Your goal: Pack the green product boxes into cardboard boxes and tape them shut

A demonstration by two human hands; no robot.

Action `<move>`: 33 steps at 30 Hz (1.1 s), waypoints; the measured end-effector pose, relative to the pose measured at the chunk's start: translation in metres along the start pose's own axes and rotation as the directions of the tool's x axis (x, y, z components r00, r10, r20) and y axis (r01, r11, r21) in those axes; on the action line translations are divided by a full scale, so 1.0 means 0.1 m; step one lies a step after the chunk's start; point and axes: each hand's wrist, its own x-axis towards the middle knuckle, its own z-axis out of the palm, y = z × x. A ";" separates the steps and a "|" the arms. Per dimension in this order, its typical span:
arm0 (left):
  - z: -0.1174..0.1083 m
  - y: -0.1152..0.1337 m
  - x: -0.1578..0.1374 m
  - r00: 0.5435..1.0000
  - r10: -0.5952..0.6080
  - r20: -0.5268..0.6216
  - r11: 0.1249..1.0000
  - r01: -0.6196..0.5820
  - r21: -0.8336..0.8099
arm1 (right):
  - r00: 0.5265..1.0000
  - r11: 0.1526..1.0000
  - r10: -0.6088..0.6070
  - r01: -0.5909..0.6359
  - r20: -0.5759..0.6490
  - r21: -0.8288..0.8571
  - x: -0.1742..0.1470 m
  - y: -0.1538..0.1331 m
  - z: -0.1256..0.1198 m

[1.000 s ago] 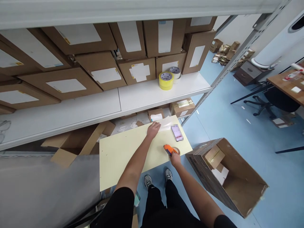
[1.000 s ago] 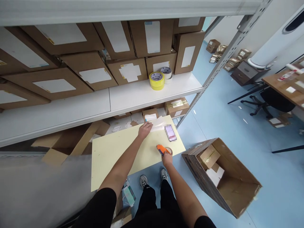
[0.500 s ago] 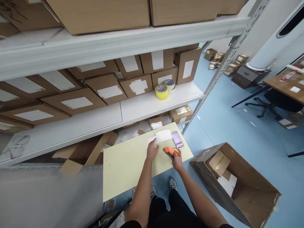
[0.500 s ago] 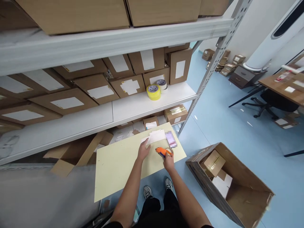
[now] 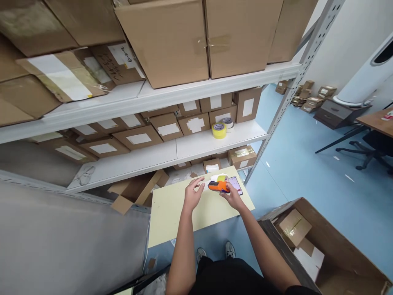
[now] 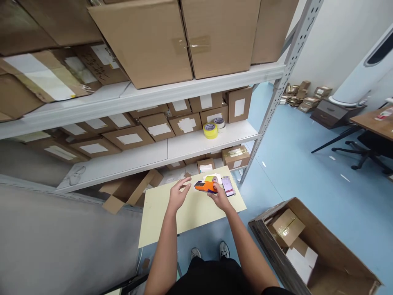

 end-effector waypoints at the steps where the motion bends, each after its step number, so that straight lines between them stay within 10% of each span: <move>1: -0.06 0.13 -0.02 0.999 0.035 0.022 0.999 -0.036 0.026 | 0.999 0.999 -0.047 0.047 0.016 0.018 0.00 -0.12 -0.04; 13: -0.43 1.14 -0.43 0.918 0.272 0.288 0.916 -0.339 0.213 | 0.942 0.943 -0.332 0.332 0.056 0.002 -0.13 -0.86 -0.28; 33: -0.99 0.88 -0.42 0.973 0.228 0.022 0.973 -0.229 0.016 | 0.878 0.829 -0.468 0.476 0.102 -0.293 -0.14 -1.18 0.24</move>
